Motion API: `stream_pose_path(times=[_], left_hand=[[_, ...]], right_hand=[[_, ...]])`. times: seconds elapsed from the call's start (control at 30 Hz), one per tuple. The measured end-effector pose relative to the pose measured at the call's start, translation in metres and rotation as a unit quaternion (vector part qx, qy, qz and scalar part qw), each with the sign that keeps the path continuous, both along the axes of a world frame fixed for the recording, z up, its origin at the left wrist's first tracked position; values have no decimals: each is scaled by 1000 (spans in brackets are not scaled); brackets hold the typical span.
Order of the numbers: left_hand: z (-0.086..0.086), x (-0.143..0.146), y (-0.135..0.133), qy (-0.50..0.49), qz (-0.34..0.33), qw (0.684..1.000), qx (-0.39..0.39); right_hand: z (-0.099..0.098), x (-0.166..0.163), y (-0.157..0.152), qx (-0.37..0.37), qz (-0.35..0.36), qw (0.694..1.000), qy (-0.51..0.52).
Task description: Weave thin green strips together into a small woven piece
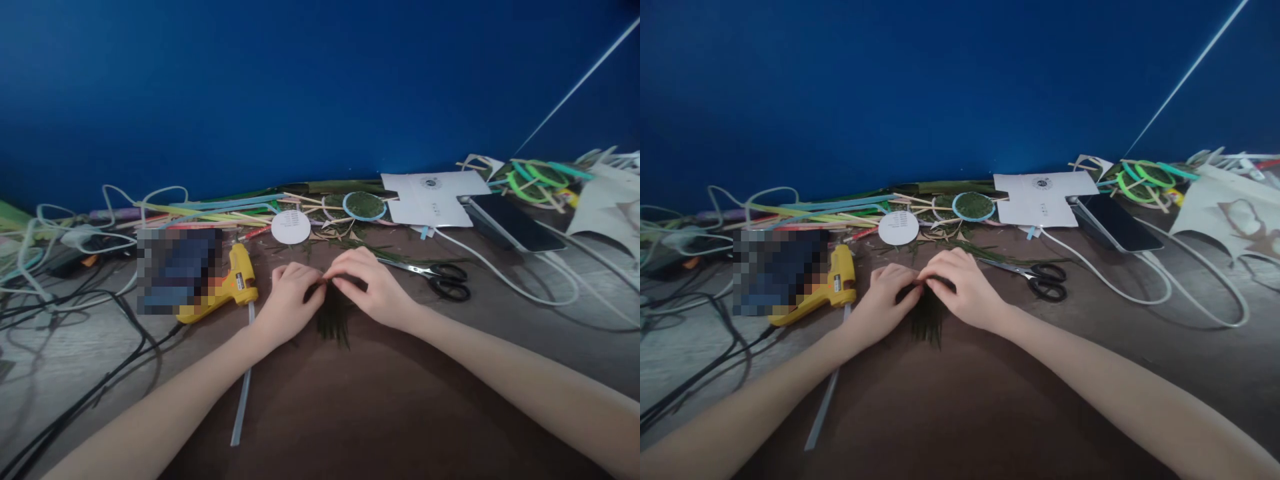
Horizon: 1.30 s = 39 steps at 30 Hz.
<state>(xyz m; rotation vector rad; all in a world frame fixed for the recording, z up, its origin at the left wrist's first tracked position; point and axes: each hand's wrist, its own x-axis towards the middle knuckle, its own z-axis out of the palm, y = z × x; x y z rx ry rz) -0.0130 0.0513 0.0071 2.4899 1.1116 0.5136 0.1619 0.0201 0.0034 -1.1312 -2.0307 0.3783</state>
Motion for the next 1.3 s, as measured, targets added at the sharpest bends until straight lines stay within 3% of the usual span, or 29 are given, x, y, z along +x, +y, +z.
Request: stream_pose_path(times=[0.13,0.43,1.3], left_hand=[[1,0,0,-5,5,1000,-9],[2,0,0,-12,10,1000,-13],[3,0,-1,-17,13,1000,-16]], right_hand=[[-4,2,3,-31,-65,997,-38],[-8,1,5,-80,-86,989,-90],[-5,-1,4,-73,-67,985,-142]])
